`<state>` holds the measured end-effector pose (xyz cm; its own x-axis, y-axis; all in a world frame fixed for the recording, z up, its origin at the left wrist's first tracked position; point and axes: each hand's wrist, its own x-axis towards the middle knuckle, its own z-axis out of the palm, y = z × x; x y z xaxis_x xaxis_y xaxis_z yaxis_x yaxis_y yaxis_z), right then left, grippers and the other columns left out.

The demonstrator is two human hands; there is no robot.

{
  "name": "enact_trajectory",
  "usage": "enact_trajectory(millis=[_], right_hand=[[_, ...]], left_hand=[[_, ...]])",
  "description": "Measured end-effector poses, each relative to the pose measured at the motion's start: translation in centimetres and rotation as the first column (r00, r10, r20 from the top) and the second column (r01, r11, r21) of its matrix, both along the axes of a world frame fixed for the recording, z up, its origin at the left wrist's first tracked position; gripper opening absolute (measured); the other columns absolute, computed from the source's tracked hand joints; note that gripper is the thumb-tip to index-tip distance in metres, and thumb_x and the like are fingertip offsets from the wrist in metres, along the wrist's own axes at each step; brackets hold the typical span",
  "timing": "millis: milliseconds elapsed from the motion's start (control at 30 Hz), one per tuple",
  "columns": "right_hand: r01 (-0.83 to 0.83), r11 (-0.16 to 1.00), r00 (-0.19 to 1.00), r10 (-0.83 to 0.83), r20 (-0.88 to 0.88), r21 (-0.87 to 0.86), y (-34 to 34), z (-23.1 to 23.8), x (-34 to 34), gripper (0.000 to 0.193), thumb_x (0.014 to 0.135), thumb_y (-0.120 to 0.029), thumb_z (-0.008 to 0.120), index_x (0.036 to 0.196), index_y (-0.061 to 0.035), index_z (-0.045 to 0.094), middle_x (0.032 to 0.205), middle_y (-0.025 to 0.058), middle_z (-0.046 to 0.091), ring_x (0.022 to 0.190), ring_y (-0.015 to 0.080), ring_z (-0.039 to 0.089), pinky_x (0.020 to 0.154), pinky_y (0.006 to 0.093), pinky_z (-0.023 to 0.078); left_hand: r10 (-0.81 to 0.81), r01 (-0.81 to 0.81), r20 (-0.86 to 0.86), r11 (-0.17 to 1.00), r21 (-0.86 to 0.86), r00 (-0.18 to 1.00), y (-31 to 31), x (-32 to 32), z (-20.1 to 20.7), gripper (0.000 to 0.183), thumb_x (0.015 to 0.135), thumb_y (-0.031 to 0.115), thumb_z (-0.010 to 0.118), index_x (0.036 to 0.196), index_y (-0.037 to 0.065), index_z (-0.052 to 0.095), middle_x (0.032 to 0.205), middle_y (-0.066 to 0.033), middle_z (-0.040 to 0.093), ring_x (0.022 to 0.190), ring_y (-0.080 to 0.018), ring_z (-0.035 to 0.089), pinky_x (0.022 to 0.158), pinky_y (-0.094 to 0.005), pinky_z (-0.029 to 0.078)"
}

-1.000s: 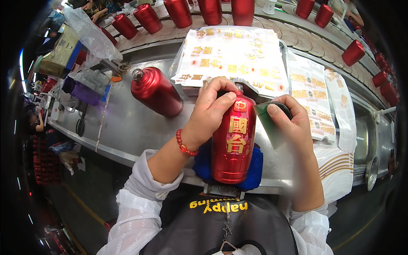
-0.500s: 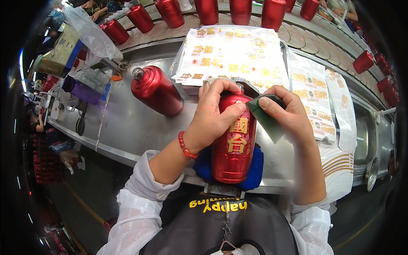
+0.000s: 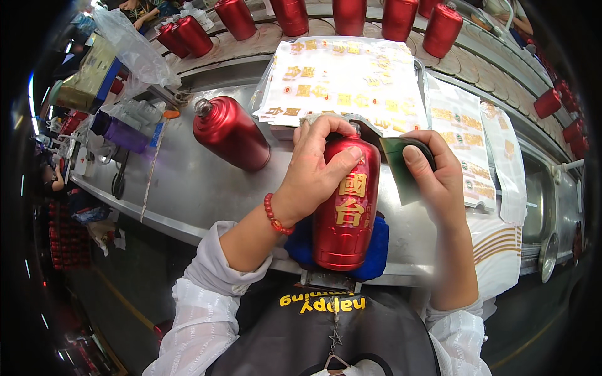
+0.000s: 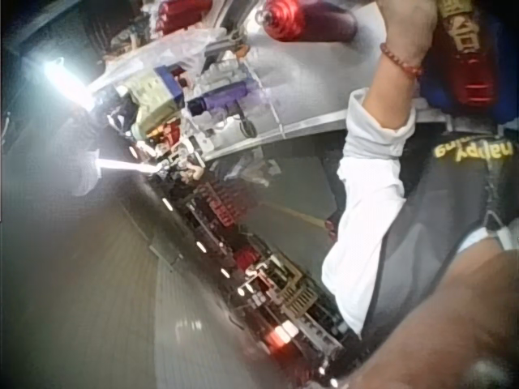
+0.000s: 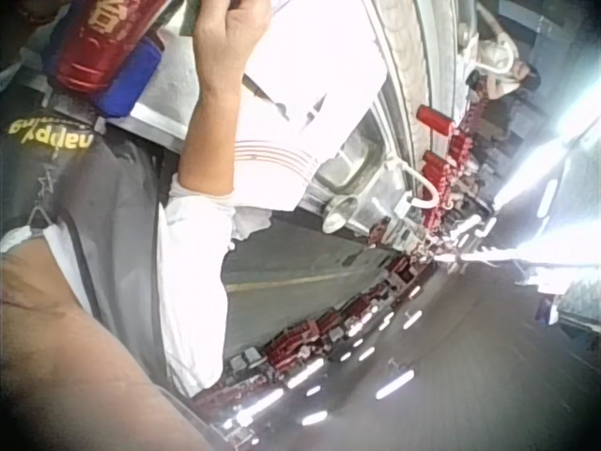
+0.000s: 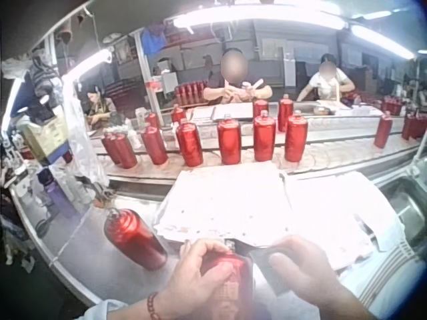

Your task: The person applies gold decorative stickers to red cylindrical containers. They peel each sticker from a sheet, position it on the container, and smooth it with a small tool and a green pad. The person repeats this process on multiple containers, handling them one at a time.

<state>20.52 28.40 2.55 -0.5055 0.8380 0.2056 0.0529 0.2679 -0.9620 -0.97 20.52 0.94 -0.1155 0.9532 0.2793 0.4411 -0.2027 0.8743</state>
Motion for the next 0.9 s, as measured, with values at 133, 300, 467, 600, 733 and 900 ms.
enact_trajectory(millis=[133, 300, 467, 600, 733, 900], right_hand=[[-0.016, 0.863, 0.997, -0.022, 0.07, 0.504, -1.0, -0.8, -0.6, 0.042, 0.087, 0.007, 0.062, 0.127, -0.0046, 0.065, 0.119, 0.0175, 0.065, 0.105, 0.0303, 0.063, 0.09, 0.0374, 0.052], [-0.145, 0.706, 0.967, -0.048, 0.252, 0.693, -2.0, -1.1, -1.2, 0.064, 0.074, 0.013, 0.063, 0.132, -0.0154, 0.066, 0.132, 0.0212, 0.059, 0.115, 0.0399, 0.058, 0.095, 0.0437, 0.052], [-0.147, 0.742, 0.965, -0.037, 0.26, 0.654, -1.9, -1.3, -1.1, 0.061, 0.074, 0.013, 0.063, 0.129, -0.0119, 0.067, 0.129, 0.0199, 0.06, 0.114, 0.0387, 0.058, 0.096, 0.0429, 0.051], [-0.152, 0.76, 0.969, -0.011, 0.246, 0.632, -1.6, -1.2, -1.0, 0.057, 0.076, 0.014, 0.062, 0.129, -0.0072, 0.065, 0.124, 0.0189, 0.062, 0.112, 0.0376, 0.059, 0.096, 0.0419, 0.051], [-0.126, 0.812, 0.982, 0.022, 0.186, 0.569, -1.6, -1.5, -0.8, 0.055, 0.081, 0.016, 0.061, 0.133, -0.0016, 0.06, 0.127, 0.0166, 0.064, 0.117, 0.0351, 0.06, 0.099, 0.04, 0.05], [-0.072, 0.851, 0.986, -0.016, 0.163, 0.52, -1.8, -1.8, -0.6, 0.051, 0.083, 0.014, 0.063, 0.132, 0.0021, 0.058, 0.124, 0.0183, 0.066, 0.112, 0.0303, 0.064, 0.096, 0.0377, 0.052]], left_hand=[[0.015, 0.053, 0.323, 0.978, -0.2, 0.946, -0.2, 0.1, 0.2, 0.032, 0.098, 0.019, 0.059, 0.125, 0.004, 0.05, 0.115, -0.0081, 0.058, 0.106, -0.0114, 0.055, 0.094, -0.0267, 0.046], [0.0, 0.035, 0.218, 0.987, -0.155, 0.976, -0.1, -0.4, -0.5, 0.032, 0.099, 0.016, 0.058, 0.127, 0.004, 0.048, 0.117, -0.0093, 0.058, 0.106, -0.0118, 0.056, 0.094, -0.0267, 0.047], [-0.007, 0.041, 0.211, 0.987, -0.157, 0.977, -0.1, -0.4, -0.4, 0.034, 0.099, 0.015, 0.057, 0.128, 0.003, 0.047, 0.118, -0.0089, 0.058, 0.108, -0.0132, 0.056, 0.095, -0.0286, 0.047], [0.006, -0.013, 0.156, 0.999, 0.044, 0.988, -0.2, -0.3, -0.7, 0.035, 0.098, 0.015, 0.056, 0.13, 0.003, 0.051, 0.117, -0.0074, 0.058, 0.111, -0.0158, 0.053, 0.098, -0.0314, 0.044], [-0.065, 0.092, -0.09, 0.933, 0.347, 0.994, -0.5, -0.3, 1.0, 0.033, 0.094, 0.018, 0.06, 0.126, 0.007, 0.066, 0.107, -0.0055, 0.069, 0.115, -0.0255, 0.048, 0.109, -0.0397, 0.033], [0.002, 0.267, -0.599, 0.894, 0.36, 0.801, -0.9, -1.5, 1.6, 0.036, 0.099, 0.037, 0.058, 0.128, 0.02, 0.072, 0.092, 0.0001, 0.073, 0.112, -0.0235, 0.05, 0.113, -0.0448, 0.026]])
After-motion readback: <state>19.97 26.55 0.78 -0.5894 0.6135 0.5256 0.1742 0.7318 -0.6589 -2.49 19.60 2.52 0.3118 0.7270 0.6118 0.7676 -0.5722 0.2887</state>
